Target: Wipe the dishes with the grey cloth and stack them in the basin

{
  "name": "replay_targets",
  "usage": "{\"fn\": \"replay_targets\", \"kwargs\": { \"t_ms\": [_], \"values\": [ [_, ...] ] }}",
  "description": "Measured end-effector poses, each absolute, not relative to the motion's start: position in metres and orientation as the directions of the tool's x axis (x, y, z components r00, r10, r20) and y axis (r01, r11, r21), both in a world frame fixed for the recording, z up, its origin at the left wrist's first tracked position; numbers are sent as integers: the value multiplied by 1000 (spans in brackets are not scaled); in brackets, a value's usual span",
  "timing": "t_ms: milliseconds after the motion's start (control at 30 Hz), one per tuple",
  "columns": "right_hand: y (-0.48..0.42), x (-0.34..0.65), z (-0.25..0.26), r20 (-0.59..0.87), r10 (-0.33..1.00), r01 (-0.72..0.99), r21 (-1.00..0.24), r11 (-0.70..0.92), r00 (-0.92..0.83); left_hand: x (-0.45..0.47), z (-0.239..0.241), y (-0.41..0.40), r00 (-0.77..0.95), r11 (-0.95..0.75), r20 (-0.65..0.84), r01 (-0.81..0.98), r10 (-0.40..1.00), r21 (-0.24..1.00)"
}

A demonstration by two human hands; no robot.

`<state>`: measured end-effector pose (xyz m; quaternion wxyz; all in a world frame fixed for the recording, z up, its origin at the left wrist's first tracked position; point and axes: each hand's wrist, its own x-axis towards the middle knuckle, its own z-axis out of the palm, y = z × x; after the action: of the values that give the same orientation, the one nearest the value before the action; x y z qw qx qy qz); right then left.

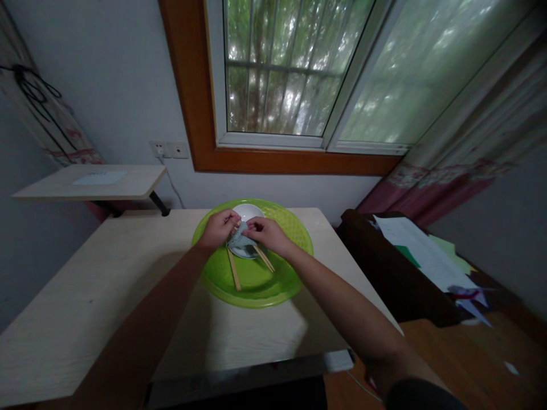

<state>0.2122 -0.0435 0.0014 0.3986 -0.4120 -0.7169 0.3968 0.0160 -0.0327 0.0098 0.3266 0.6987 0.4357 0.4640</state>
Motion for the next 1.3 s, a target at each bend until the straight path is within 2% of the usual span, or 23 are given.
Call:
{"fn": "replay_targets", "kwargs": {
  "t_ms": [233, 433, 600, 800, 933, 1000, 1133, 1233, 1300],
  "values": [
    [-46, 218, -4, 205, 909, 351, -874, 337, -362, 8, 6, -24, -76, -356, 386, 256, 920, 899],
    [-42, 229, -13, 142, 897, 353, -884, 305, -419, -4, 1, -15, -324, -389, 407, 122, 854, 913],
    [-43, 246, -6, 38, 868, 380, -889, 256, -495, -9, 2, -13, -437, -378, 394, 127, 809, 917],
    [-41, 274, 15, -25, 868, 545, -787, 290, -497, -10, -3, -8, -365, -368, 398, 152, 842, 917],
    [-40, 290, 27, -80, 872, 619, -736, 275, -483, -11, -4, -6, -340, -354, 364, 96, 867, 930],
    [-40, 294, 33, -54, 882, 557, -793, 247, -469, -7, -3, -8, -240, -354, 361, 74, 901, 932],
    [-42, 293, 43, 34, 891, 298, -936, 187, -453, 5, 2, -18, 24, -335, 334, 65, 942, 940],
    [-41, 283, 44, 64, 913, 149, -980, 134, -402, 12, 5, -23, 191, -265, 257, 16, 947, 964],
    [-39, 272, 40, 63, 912, 117, -986, 121, -405, 15, 6, -25, 253, -216, 213, -15, 944, 976]
  ]
}}
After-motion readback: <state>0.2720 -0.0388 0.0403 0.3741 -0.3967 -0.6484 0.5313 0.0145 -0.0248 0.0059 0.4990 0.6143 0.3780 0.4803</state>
